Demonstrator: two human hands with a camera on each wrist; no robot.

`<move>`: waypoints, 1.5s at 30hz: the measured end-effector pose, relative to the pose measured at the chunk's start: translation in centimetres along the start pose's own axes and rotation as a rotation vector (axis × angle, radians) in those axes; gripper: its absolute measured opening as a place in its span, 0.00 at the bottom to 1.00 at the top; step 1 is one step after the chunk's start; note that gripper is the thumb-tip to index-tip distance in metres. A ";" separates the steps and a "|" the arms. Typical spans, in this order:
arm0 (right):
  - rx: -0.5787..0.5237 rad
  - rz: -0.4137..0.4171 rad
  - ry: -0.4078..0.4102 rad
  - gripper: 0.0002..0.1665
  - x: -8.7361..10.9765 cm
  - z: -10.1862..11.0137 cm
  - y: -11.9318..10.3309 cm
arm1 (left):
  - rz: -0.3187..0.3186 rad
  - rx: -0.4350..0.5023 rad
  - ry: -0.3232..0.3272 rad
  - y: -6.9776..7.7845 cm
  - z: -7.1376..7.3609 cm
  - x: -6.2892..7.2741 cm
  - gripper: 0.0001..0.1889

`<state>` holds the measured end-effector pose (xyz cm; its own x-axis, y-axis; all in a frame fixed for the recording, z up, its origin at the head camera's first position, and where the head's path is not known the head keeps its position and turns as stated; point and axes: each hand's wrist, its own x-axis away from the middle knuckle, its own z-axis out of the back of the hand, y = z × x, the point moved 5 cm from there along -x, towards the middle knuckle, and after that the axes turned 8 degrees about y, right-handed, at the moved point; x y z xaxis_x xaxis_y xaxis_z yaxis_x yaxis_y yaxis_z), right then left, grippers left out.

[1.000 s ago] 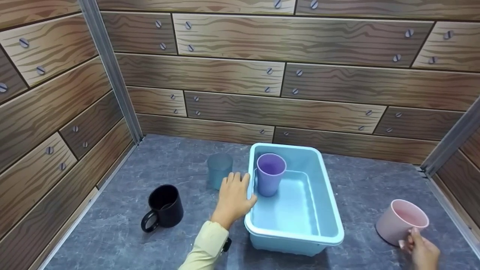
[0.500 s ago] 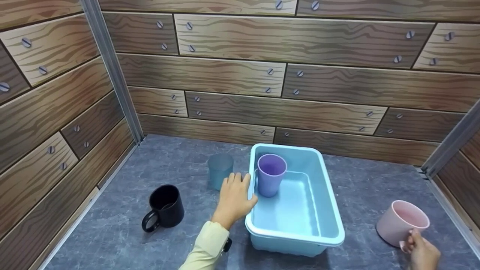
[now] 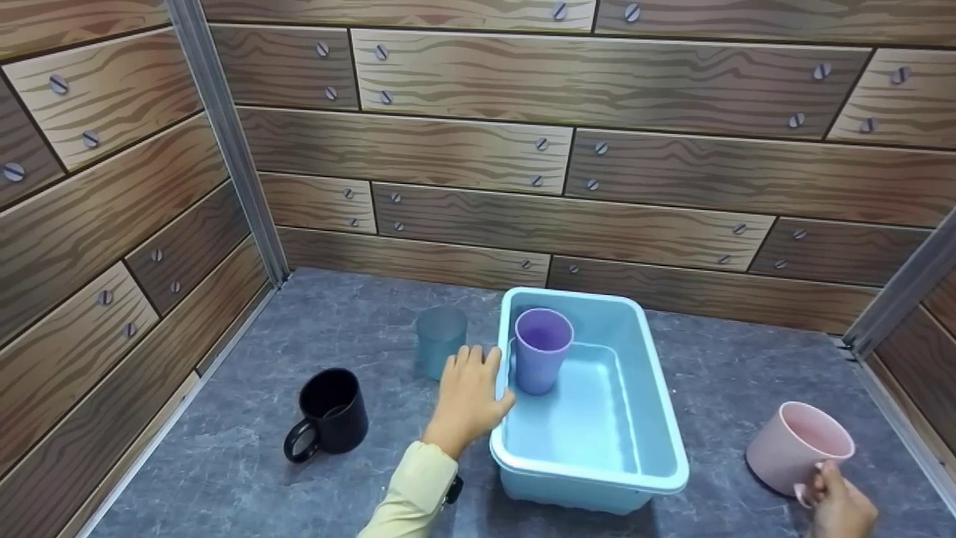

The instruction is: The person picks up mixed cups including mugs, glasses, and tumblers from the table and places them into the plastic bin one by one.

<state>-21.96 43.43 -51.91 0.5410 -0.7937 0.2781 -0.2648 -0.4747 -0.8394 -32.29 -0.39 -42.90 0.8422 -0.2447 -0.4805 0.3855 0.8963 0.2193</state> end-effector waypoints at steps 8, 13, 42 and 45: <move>-0.108 0.014 -0.006 0.26 0.6 -1.0 -0.5 | -0.003 -0.006 0.011 0.1 -0.1 0.2 0.23; -0.232 0.026 -0.047 0.24 1.4 -1.9 -1.3 | -0.018 -0.014 0.028 0.1 0.0 0.3 0.22; -0.277 0.167 -0.254 0.26 6.5 -9.9 -7.0 | -0.002 -0.008 0.017 0.1 0.2 0.1 0.22; -0.258 0.156 -0.268 0.26 7.2 -11.0 -7.5 | -0.001 0.000 0.009 0.1 0.3 0.1 0.21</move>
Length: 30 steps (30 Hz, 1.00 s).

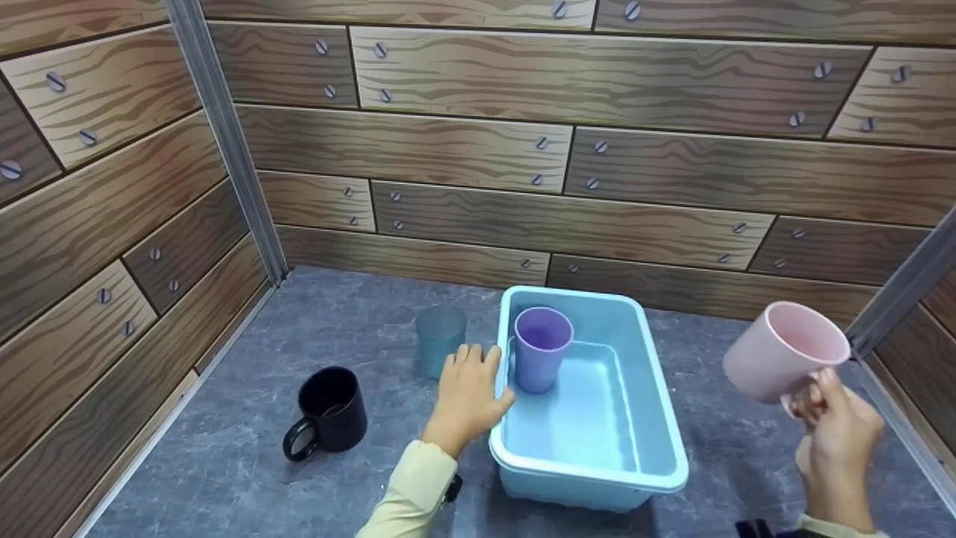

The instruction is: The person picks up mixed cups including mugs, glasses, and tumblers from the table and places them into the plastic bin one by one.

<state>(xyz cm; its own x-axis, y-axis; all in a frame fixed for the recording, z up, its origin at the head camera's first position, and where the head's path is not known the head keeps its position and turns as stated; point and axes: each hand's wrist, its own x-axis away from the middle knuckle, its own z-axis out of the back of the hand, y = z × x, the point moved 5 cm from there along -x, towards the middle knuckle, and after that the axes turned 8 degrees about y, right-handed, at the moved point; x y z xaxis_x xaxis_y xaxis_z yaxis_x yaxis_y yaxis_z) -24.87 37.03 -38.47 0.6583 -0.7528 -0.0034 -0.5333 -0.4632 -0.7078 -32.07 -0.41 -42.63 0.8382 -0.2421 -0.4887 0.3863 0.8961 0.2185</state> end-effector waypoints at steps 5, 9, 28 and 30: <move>0.039 0.015 -0.034 0.25 0.7 -2.5 -0.1 | -0.001 -0.005 0.001 -0.1 0.1 -0.1 0.22; 0.069 0.007 -0.049 0.24 1.1 -4.5 0.2 | 0.000 -0.004 0.002 -0.1 0.1 -0.1 0.23; 0.217 -0.002 -0.152 0.26 3.5 -10.4 1.8 | -0.012 -0.003 0.012 -0.1 0.0 0.0 0.20; 0.230 -0.004 -0.164 0.25 3.6 -10.7 2.0 | -0.014 -0.005 0.012 -0.1 -0.1 0.0 0.20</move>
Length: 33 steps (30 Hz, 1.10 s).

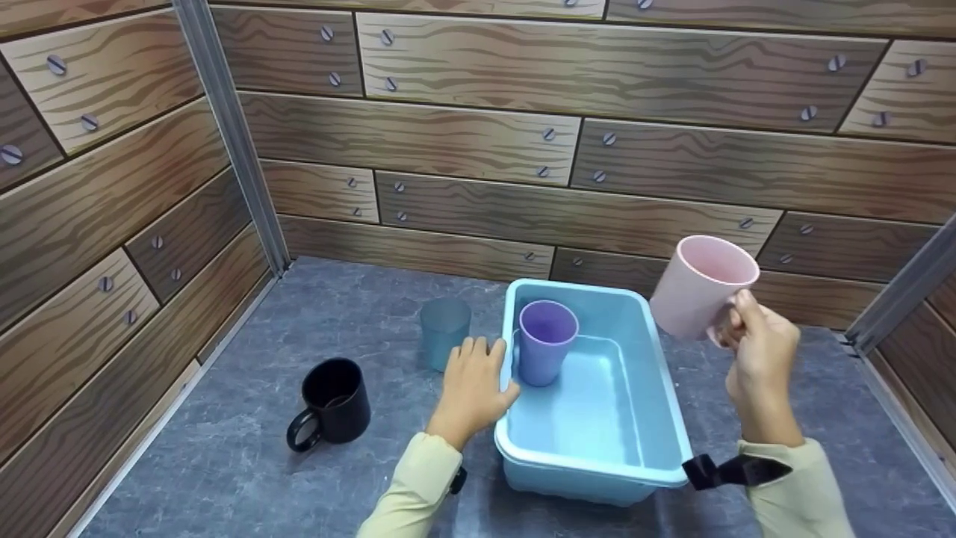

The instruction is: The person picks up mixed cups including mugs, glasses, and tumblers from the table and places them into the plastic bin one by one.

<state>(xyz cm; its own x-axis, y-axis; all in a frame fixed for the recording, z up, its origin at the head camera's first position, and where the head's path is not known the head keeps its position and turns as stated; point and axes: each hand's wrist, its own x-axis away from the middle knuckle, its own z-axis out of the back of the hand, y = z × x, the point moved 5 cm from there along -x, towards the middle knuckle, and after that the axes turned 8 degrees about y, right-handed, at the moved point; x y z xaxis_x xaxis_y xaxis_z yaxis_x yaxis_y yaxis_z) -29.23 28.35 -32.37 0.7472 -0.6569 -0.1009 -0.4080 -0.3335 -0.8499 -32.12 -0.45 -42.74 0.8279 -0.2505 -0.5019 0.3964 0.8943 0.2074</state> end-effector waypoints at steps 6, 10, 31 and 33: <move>0.025 0.001 -0.038 0.26 0.2 -1.1 0.4 | 0.006 -0.006 -0.002 0.0 0.0 0.0 0.22; 0.051 -0.007 -0.043 0.26 0.3 -1.7 0.8 | 0.012 -0.012 -0.011 0.0 -0.1 0.0 0.23; 0.239 -0.132 -0.110 0.28 0.5 -3.0 4.7 | -0.002 -0.017 0.009 0.1 0.0 -0.1 0.20; 0.265 -0.142 -0.133 0.29 0.5 -3.2 5.1 | 0.001 -0.016 0.004 0.1 0.0 -0.1 0.21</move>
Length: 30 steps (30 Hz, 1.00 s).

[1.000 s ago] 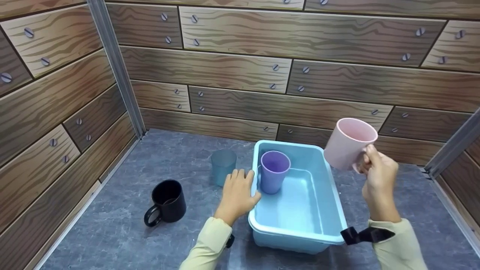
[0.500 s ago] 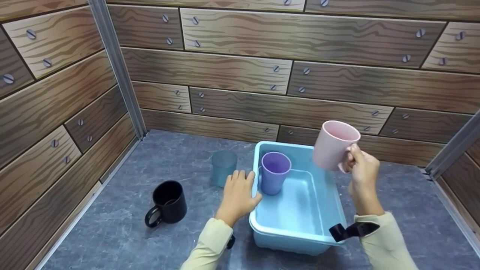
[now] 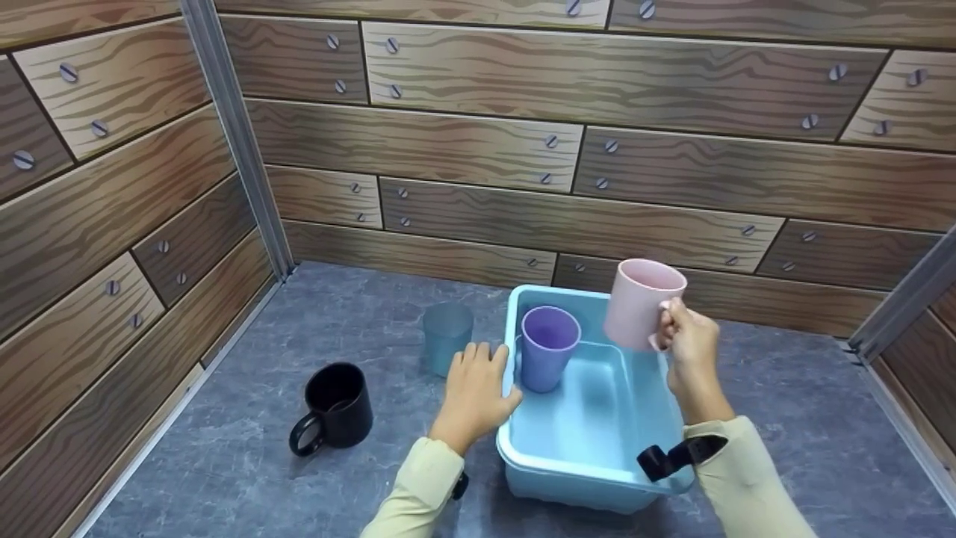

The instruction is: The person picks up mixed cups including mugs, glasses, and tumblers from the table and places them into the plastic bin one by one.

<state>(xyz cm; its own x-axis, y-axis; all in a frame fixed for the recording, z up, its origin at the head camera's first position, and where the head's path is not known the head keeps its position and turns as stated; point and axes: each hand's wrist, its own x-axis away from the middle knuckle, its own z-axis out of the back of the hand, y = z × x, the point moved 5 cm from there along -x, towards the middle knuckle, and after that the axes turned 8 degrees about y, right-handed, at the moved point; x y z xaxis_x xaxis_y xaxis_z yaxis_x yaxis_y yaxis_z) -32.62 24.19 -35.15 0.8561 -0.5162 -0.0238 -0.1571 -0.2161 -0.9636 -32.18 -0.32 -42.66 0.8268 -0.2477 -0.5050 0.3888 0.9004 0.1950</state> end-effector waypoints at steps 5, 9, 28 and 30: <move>0.036 -0.023 -0.043 0.30 -0.2 -0.6 0.8 | 0.008 0.007 -0.017 0.0 -0.1 0.0 0.22; 0.061 -0.051 -0.065 0.30 -0.5 -1.1 1.4 | 0.010 0.010 -0.019 0.0 0.0 0.0 0.23; 0.114 -0.272 -0.181 0.30 -1.5 -1.8 3.9 | -0.005 0.001 -0.002 -0.1 -0.2 0.1 0.21; 0.122 -0.294 -0.183 0.30 -1.5 -1.8 4.1 | 0.001 0.003 -0.009 -0.2 -0.3 0.1 0.22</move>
<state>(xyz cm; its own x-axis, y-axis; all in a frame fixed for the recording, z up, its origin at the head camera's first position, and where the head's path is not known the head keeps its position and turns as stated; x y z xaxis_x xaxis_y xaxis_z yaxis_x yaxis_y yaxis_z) -35.44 22.52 -38.61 0.9318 -0.2873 0.2219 0.1587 -0.2272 -0.9608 -32.29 -0.39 -42.94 0.8309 -0.2496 -0.4973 0.3891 0.8996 0.1985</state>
